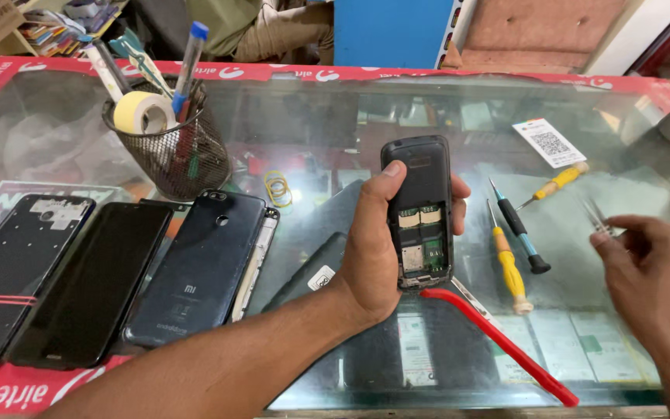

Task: The person disassembles a feature phone, cleans the keypad circuit board with a brush, and reassembles the device by inserting the keypad, screen, and back cover. They use tweezers to adjust internal components and ensure the phone is properly closed.

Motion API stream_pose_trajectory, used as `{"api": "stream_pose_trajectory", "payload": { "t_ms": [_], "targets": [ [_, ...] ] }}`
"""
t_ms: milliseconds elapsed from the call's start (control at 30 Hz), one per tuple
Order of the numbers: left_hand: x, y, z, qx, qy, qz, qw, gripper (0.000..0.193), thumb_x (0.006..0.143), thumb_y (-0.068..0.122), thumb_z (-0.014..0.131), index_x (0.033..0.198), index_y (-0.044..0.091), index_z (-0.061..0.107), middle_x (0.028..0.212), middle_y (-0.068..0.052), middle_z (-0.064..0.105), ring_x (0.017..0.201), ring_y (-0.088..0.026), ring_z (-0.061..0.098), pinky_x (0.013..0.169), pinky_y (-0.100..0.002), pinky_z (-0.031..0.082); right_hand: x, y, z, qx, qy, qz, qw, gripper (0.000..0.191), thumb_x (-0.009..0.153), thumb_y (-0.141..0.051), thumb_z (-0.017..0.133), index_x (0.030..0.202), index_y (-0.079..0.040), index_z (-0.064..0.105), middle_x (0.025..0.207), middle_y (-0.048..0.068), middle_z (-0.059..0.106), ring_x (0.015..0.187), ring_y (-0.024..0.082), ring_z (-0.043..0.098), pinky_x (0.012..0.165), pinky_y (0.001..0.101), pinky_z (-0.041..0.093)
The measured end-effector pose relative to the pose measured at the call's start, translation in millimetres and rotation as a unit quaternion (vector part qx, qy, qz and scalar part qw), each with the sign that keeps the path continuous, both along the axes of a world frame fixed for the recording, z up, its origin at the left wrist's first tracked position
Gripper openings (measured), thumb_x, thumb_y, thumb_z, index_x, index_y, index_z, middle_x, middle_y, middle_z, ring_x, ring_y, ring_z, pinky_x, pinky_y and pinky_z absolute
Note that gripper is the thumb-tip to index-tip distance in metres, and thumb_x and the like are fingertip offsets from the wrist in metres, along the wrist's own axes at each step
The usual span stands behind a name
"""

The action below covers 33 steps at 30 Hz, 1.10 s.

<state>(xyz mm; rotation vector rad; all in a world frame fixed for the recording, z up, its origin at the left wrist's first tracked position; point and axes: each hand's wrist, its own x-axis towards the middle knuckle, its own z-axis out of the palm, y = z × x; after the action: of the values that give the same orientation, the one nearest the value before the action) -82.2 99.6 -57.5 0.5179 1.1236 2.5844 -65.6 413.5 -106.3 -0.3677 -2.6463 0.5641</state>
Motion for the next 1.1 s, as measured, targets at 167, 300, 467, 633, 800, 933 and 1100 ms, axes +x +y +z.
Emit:
{"api": "stream_pose_trajectory", "payload": {
  "t_ms": [167, 300, 467, 633, 800, 933, 1100],
  "targets": [
    [-7, 2, 2, 0.012, -0.024, -0.014, 1.000, 0.062, 0.101, 0.059, 0.040, 0.113, 0.003, 0.066, 0.089, -0.007, 0.065, 0.079, -0.012, 0.061, 0.069, -0.028, 0.049, 24, -17, -31, -0.281, 0.306, -0.017, 0.909, 0.041, 0.096, -0.022, 0.068, 0.133, -0.005, 0.062, 0.091, 0.017, 0.073, 0.080, 0.030, 0.072, 0.073, 0.0419, 0.058],
    [-7, 2, 2, -0.004, -0.010, -0.011, 1.000, 0.064, 0.101, 0.060, 0.041, 0.115, 0.002, 0.066, 0.088, -0.006, 0.064, 0.077, -0.012, 0.058, 0.065, -0.028, 0.048, 63, -86, -74, -0.394, 0.318, -0.010, 0.862, 0.048, 0.091, -0.013, 0.071, 0.136, -0.004, 0.056, 0.087, 0.019, 0.074, 0.076, 0.029, 0.075, 0.068, 0.0401, 0.061],
    [-7, 1, 8, -0.007, -0.020, 0.006, 1.000, 0.065, 0.100, 0.060, 0.040, 0.116, 0.003, 0.066, 0.086, -0.006, 0.063, 0.074, -0.011, 0.058, 0.063, -0.027, 0.047, 98, -140, -95, -0.465, 0.104, 0.051, 0.877, 0.061, 0.084, -0.001, 0.073, 0.140, -0.004, 0.048, 0.081, 0.022, 0.076, 0.071, 0.027, 0.079, 0.061, 0.0379, 0.065],
    [-11, -2, 10, -0.022, -0.013, -0.005, 1.000, 0.067, 0.099, 0.060, 0.039, 0.121, 0.003, 0.066, 0.086, -0.004, 0.063, 0.072, -0.010, 0.057, 0.061, -0.026, 0.046, 83, -159, -55, -0.418, 0.187, 0.091, 0.884, 0.071, 0.088, -0.003, 0.076, 0.147, -0.002, 0.035, 0.081, 0.021, 0.072, 0.069, 0.022, 0.081, 0.063, 0.0350, 0.065],
    [-19, -4, 5, 0.001, 0.008, 0.018, 1.000, 0.068, 0.103, 0.059, 0.038, 0.123, 0.000, 0.065, 0.086, -0.006, 0.064, 0.073, -0.011, 0.058, 0.062, -0.026, 0.047, 84, -170, -18, -0.281, 0.139, 0.086, 0.946, 0.056, 0.085, -0.009, 0.073, 0.139, -0.002, 0.059, 0.086, 0.018, 0.076, 0.080, 0.019, 0.076, 0.076, 0.0318, 0.058],
    [-22, -4, 2, 0.023, 0.028, 0.024, 0.999, 0.069, 0.105, 0.057, 0.037, 0.123, -0.002, 0.066, 0.086, -0.008, 0.064, 0.075, -0.013, 0.059, 0.064, -0.028, 0.048, 98, -165, -14, -0.288, 0.130, 0.109, 0.942, 0.052, 0.089, -0.013, 0.072, 0.139, 0.001, 0.065, 0.085, 0.014, 0.073, 0.069, 0.013, 0.069, 0.068, 0.0252, 0.054],
    [-21, -3, 4, 0.014, 0.031, 0.030, 0.999, 0.069, 0.105, 0.056, 0.036, 0.123, -0.003, 0.066, 0.086, -0.010, 0.065, 0.077, -0.014, 0.060, 0.066, -0.028, 0.049, 102, -157, -6, -0.508, 0.082, 0.087, 0.853, 0.042, 0.104, -0.008, 0.059, 0.141, 0.006, 0.068, 0.083, 0.021, 0.072, 0.046, 0.013, 0.055, 0.037, 0.0254, 0.041]
  ]
}}
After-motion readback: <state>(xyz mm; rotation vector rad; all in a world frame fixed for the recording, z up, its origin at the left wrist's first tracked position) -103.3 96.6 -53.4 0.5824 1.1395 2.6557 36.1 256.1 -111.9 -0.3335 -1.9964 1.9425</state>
